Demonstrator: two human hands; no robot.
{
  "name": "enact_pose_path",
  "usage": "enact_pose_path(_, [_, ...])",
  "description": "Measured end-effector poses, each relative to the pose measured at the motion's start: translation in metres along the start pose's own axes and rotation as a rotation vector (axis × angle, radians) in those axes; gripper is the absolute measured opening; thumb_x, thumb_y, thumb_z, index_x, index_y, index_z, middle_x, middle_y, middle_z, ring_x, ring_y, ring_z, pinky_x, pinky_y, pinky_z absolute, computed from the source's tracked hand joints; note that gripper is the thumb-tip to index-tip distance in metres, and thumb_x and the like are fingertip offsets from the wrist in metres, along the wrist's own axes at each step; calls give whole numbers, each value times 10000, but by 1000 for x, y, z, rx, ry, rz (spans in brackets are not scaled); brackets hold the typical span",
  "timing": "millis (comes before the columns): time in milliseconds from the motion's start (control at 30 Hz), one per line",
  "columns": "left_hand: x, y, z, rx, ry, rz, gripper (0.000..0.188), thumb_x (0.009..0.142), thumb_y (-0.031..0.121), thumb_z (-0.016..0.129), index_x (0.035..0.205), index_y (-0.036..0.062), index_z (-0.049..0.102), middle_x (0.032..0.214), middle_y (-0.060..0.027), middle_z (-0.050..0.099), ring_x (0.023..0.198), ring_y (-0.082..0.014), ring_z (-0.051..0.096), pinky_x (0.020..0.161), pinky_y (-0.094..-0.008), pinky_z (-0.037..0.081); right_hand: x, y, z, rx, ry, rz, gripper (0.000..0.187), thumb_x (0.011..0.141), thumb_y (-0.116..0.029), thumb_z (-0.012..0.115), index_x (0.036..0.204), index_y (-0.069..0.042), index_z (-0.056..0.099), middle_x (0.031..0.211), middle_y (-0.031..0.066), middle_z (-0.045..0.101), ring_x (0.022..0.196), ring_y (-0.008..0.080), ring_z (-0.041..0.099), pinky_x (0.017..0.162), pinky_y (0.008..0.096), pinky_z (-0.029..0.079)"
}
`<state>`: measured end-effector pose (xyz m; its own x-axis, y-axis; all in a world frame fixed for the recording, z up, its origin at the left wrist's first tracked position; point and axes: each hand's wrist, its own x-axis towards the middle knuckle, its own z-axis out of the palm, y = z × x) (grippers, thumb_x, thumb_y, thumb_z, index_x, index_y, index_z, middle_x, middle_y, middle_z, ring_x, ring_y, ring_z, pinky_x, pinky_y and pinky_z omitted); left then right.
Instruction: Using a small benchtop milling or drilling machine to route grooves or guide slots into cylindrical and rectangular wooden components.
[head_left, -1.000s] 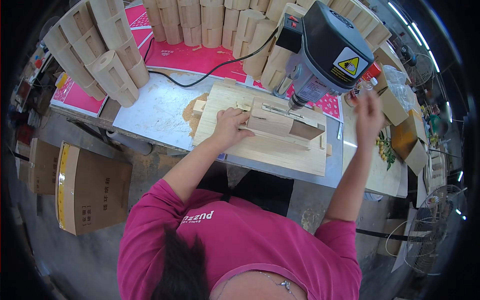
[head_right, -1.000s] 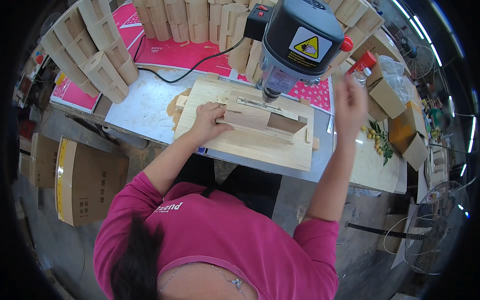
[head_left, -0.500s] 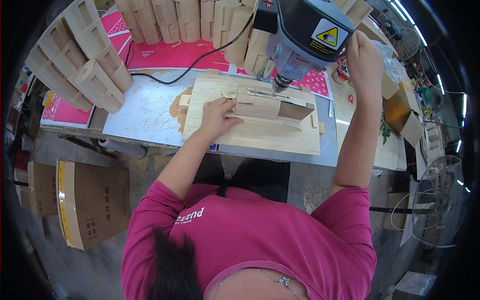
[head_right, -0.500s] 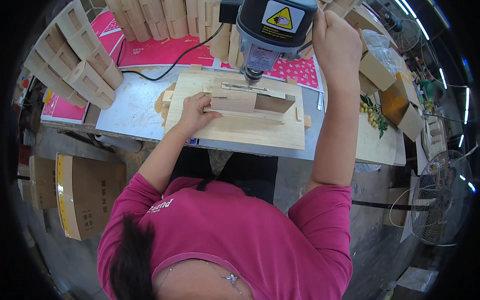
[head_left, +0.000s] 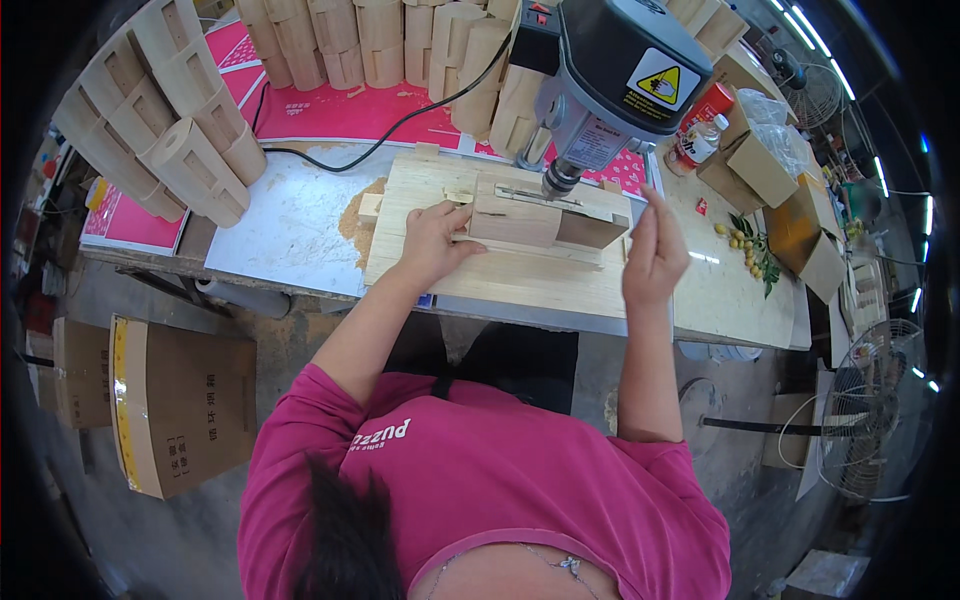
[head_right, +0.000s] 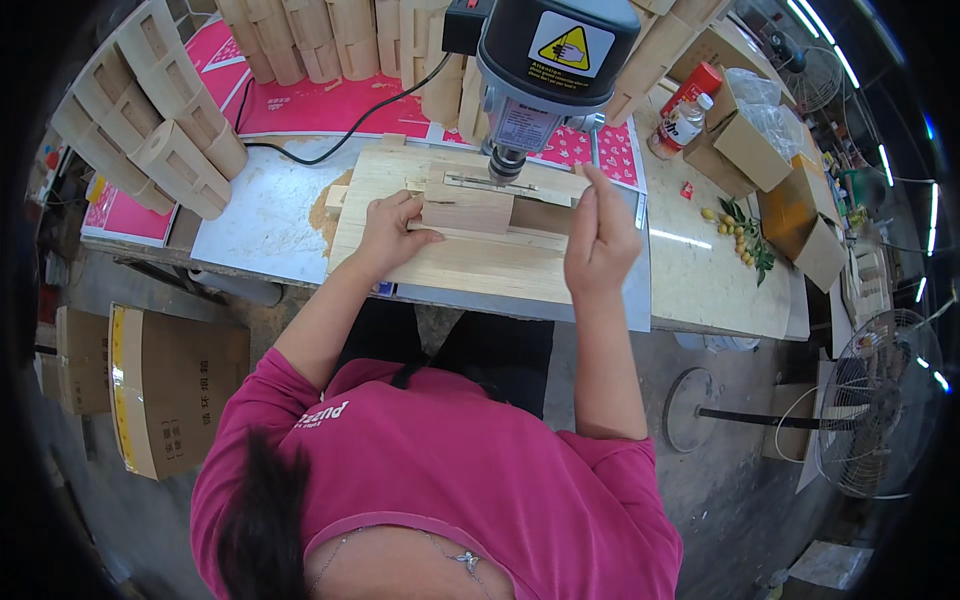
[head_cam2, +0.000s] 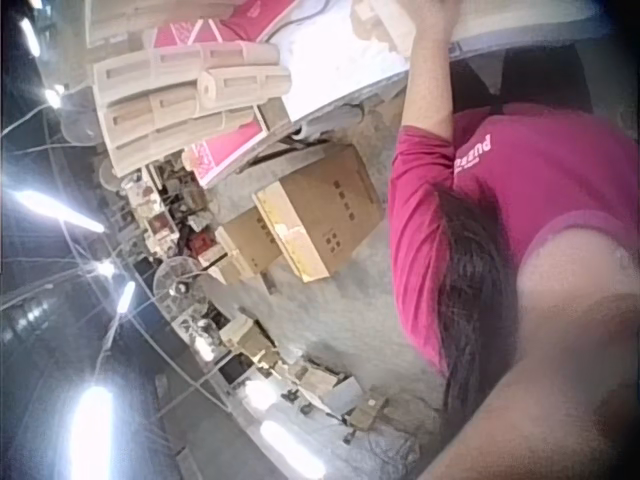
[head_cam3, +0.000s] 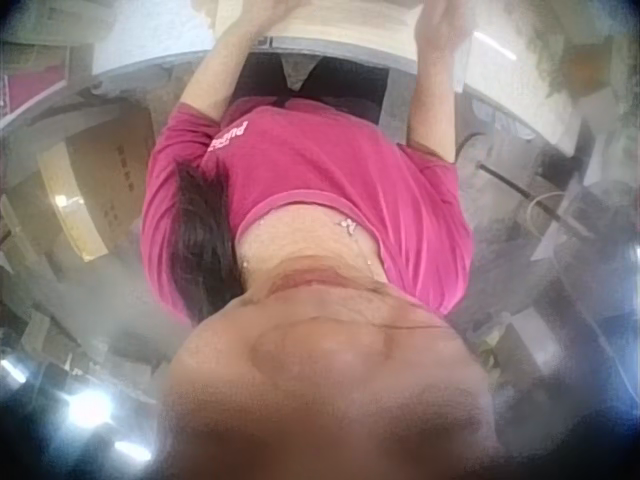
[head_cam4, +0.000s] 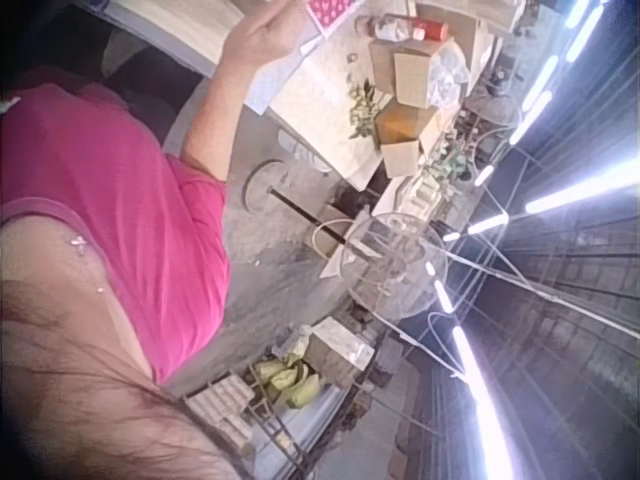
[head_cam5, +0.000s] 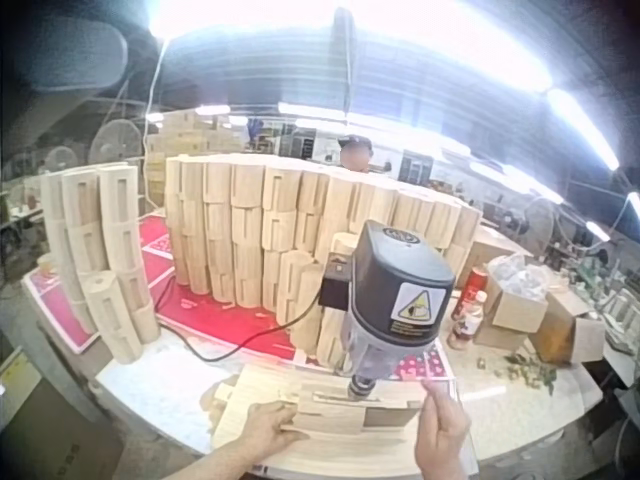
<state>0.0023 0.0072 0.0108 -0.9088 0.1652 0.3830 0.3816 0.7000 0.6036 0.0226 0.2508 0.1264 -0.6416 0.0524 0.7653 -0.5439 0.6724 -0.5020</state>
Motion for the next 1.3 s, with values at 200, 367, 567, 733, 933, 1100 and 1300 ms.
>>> enact_pose_path(200, [3,-2,1,22,-8,-11,570,585,297,780,1114,169,613,790,-4,558,803,-180,559,772,-356,315,-14,38,31,74,7,-128,278,909,-59,445,1139,38,567,691,41,511,571,94,473,543,228,381])
enact_pose_path(367, [-1,-7,5,21,19,-13,568,576,296,783,1101,159,616,787,-9,550,809,-189,554,765,-356,314,-9,26,19,53,67,-170,143,863,-15,491,921,34,612,660,108,512,578,181,489,535,287,382])
enact_pose_path(567, [-2,3,7,51,-6,-45,534,563,305,787,1046,142,628,801,-3,550,836,-184,548,754,-373,293,100,-15,-15,-9,77,-142,179,889,-119,515,786,21,559,611,118,489,540,200,487,530,286,390])
enact_pose_path(733, [5,20,32,9,58,57,502,600,296,771,1046,128,612,783,-4,551,820,-198,547,752,-371,280,177,18,11,-255,-109,5,306,889,-274,469,886,13,574,743,109,582,706,141,529,658,298,417])
enact_pose_path(933, [7,20,33,3,52,81,466,603,294,760,1022,146,619,795,-1,542,842,-194,539,737,-379,284,168,10,-3,-194,-111,93,394,885,-359,469,883,7,615,741,191,606,707,302,595,668,351,446])
enact_pose_path(1100, [6,16,31,-13,41,57,503,617,300,754,1077,156,610,784,2,540,838,-189,533,735,-378,281,124,-14,-20,-88,-48,3,293,874,-266,527,791,6,598,604,129,524,559,183,496,574,304,411])
enact_pose_path(1300, [10,21,30,5,37,75,503,621,294,766,1065,118,609,771,7,547,780,-150,557,750,-343,274,43,-21,-24,-9,-82,49,144,859,-91,541,805,19,617,564,70,466,529,90,441,503,248,362])
